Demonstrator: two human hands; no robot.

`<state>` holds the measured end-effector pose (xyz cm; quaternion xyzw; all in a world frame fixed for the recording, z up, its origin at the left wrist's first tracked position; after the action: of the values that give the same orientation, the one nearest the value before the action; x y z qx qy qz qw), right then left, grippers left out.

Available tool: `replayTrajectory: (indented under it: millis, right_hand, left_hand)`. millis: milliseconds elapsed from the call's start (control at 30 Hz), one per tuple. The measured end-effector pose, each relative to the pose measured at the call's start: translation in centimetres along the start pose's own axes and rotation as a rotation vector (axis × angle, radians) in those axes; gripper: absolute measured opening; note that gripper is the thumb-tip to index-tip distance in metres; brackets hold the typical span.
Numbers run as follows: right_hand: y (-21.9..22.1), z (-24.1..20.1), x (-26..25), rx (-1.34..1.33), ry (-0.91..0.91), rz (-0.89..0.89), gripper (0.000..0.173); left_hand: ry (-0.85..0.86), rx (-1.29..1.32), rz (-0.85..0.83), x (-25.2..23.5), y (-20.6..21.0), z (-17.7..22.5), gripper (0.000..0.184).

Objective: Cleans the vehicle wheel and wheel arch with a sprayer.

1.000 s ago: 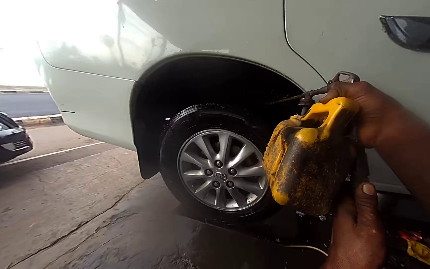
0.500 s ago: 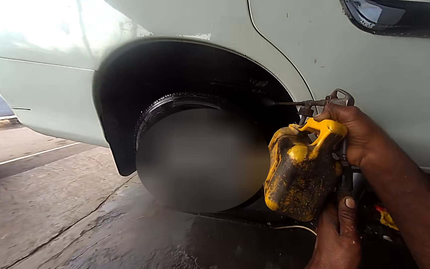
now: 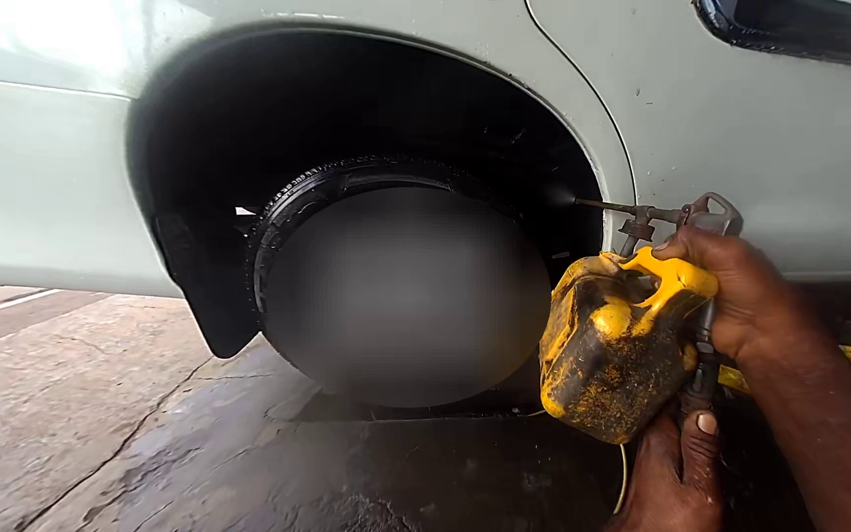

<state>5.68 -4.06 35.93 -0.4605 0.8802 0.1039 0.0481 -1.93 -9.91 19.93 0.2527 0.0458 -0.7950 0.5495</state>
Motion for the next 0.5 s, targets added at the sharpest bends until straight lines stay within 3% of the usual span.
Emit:
replayTrajectory:
  millis: [300,500]
  right_hand:
    - [6.1,3.2,14.0,-0.097,-0.037,0.161,0.004]
    - [11.3,4.2,20.8,-0.044,-0.059,0.251,0.008]
  left_hand:
    - [-0.088,-0.023,-0.213,10.1,-12.2,3.0,0.059]
    - [-0.140,0.064,-0.214,15.1,-18.4,4.5,0.067]
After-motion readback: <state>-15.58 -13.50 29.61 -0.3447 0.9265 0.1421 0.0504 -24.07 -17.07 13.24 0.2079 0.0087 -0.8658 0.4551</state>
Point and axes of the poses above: each hand's wrist, its own x-axis away from the middle knuckle, its own y-axis out of the palm, z = x × y, the point moved 4 cm from there along -x, towards the middle knuckle, and after that the axes turned 10 degrees about z, right-handed, at the moved point
